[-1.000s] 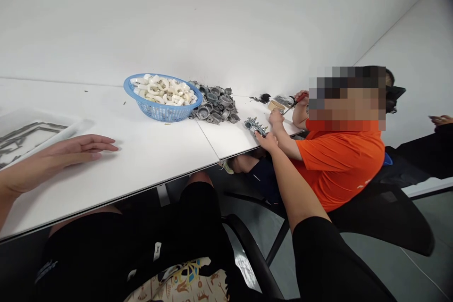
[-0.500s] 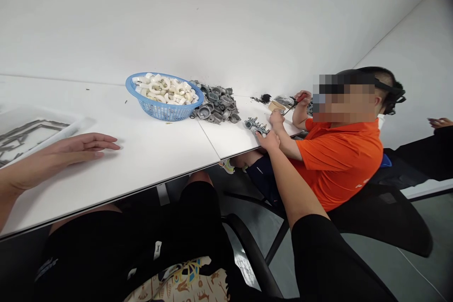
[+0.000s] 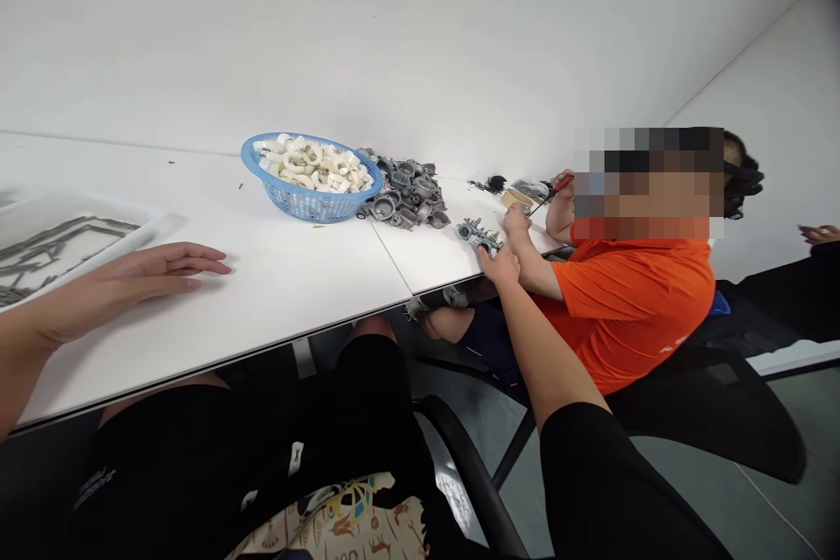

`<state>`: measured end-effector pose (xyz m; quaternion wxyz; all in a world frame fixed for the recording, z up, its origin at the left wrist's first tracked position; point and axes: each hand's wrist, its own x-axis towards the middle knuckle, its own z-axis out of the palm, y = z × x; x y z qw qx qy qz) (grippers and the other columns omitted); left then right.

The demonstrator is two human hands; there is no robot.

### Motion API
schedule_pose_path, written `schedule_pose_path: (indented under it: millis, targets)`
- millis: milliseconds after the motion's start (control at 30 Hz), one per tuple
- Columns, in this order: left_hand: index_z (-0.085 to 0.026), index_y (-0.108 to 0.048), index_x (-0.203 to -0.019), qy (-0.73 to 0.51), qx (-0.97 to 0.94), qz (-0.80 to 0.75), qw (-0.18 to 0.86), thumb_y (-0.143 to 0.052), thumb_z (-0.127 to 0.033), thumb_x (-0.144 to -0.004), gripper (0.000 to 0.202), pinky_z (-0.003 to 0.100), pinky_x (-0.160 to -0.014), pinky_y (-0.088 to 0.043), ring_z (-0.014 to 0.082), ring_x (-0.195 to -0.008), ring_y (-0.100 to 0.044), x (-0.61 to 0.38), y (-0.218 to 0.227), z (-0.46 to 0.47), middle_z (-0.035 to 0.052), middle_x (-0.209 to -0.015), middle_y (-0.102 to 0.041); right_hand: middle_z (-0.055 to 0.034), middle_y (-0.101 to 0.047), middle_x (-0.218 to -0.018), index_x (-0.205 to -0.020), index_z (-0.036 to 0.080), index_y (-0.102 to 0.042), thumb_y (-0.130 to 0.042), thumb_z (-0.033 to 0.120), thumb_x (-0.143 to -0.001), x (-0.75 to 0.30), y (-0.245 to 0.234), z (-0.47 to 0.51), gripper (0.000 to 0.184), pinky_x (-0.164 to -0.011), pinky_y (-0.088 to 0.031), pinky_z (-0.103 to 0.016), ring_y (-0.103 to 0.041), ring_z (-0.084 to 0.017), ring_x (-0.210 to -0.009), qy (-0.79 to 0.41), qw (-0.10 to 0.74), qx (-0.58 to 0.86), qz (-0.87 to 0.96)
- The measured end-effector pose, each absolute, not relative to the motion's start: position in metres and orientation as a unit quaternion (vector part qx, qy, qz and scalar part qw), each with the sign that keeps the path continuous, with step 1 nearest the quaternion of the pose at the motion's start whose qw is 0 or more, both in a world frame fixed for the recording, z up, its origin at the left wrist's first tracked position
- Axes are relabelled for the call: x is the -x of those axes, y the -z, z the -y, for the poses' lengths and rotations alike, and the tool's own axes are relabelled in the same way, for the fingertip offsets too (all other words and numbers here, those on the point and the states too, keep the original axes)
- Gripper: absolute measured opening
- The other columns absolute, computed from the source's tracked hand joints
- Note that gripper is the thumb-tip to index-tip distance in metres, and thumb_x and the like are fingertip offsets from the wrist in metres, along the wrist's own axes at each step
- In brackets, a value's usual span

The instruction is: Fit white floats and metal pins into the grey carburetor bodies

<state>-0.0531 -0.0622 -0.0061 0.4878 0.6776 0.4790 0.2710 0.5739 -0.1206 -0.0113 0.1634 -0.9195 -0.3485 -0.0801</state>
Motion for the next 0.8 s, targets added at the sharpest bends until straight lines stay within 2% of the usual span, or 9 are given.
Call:
schedule_pose_path:
  millis: [167,333,433,567,700,800]
  targets:
    - [-0.031,-0.069,-0.124,-0.264,-0.674,-0.473,0.502,-0.073,-0.066,-0.073,0.061,0.047,-0.114,-0.048,0.0361,-0.138,-0.057,0.055,0.006,0.061,0.0042,-0.138,-0.072,-0.0121,-0.06,-0.14,-0.136,0.018,-0.059,-0.063,0.045,-0.1,-0.572,0.013,0.119,0.045,-0.108,-0.05,-0.054,-0.06,-0.028,-0.127,0.084,0.196,0.919,0.331]
    - [-0.033,-0.069,-0.123,-0.254,-0.679,-0.465,0.508,-0.072,-0.067,-0.076,0.057,0.048,-0.121,-0.041,0.0343,-0.142,-0.053,0.056,0.006,0.061,0.0019,-0.141,-0.07,-0.012,-0.06,-0.14,-0.136,0.017,-0.059,-0.064,0.042,-0.1,-0.57,0.015,0.116,0.044,-0.108,-0.051,-0.054,-0.06,-0.028,-0.127,0.089,0.235,0.915,0.315]
    - [-0.034,-0.069,-0.123,-0.256,-0.673,-0.467,0.514,-0.073,-0.065,-0.075,0.057,0.049,-0.122,-0.039,0.0345,-0.142,-0.053,0.056,0.006,0.061,0.0017,-0.14,-0.07,-0.0123,-0.058,-0.143,-0.138,0.018,-0.058,-0.065,0.041,-0.099,-0.571,0.018,0.115,0.046,-0.109,-0.05,-0.055,-0.058,-0.029,-0.13,0.093,0.267,0.909,0.308]
    - [-0.03,-0.067,-0.125,-0.259,-0.671,-0.468,0.514,-0.071,-0.061,-0.077,0.058,0.054,-0.125,-0.03,0.0362,-0.144,-0.05,0.054,0.004,0.063,0.0052,-0.143,-0.068,-0.0134,-0.052,-0.15,-0.143,0.019,-0.054,-0.067,0.041,-0.098,-0.579,0.023,0.111,0.053,-0.111,-0.048,-0.057,-0.055,-0.031,-0.135,0.08,0.314,0.894,0.31]
    - [-0.031,-0.067,-0.125,-0.262,-0.665,-0.481,0.507,-0.071,-0.064,-0.076,0.06,0.052,-0.124,-0.034,0.0361,-0.143,-0.052,0.051,0.002,0.067,0.004,-0.141,-0.07,-0.0133,-0.054,-0.149,-0.144,0.019,-0.054,-0.068,0.04,-0.097,-0.592,0.027,0.103,0.053,-0.109,-0.05,-0.056,-0.057,-0.031,-0.132,0.052,0.356,0.878,0.317]
    - [-0.03,-0.065,-0.126,-0.264,-0.664,-0.484,0.506,-0.069,-0.062,-0.077,0.058,0.055,-0.124,-0.032,0.037,-0.143,-0.051,0.051,0.001,0.068,0.0047,-0.14,-0.07,-0.013,-0.054,-0.148,-0.142,0.019,-0.055,-0.069,0.038,-0.097,-0.598,0.029,0.097,0.051,-0.11,-0.049,-0.056,-0.056,-0.031,-0.133,0.05,0.379,0.867,0.319]
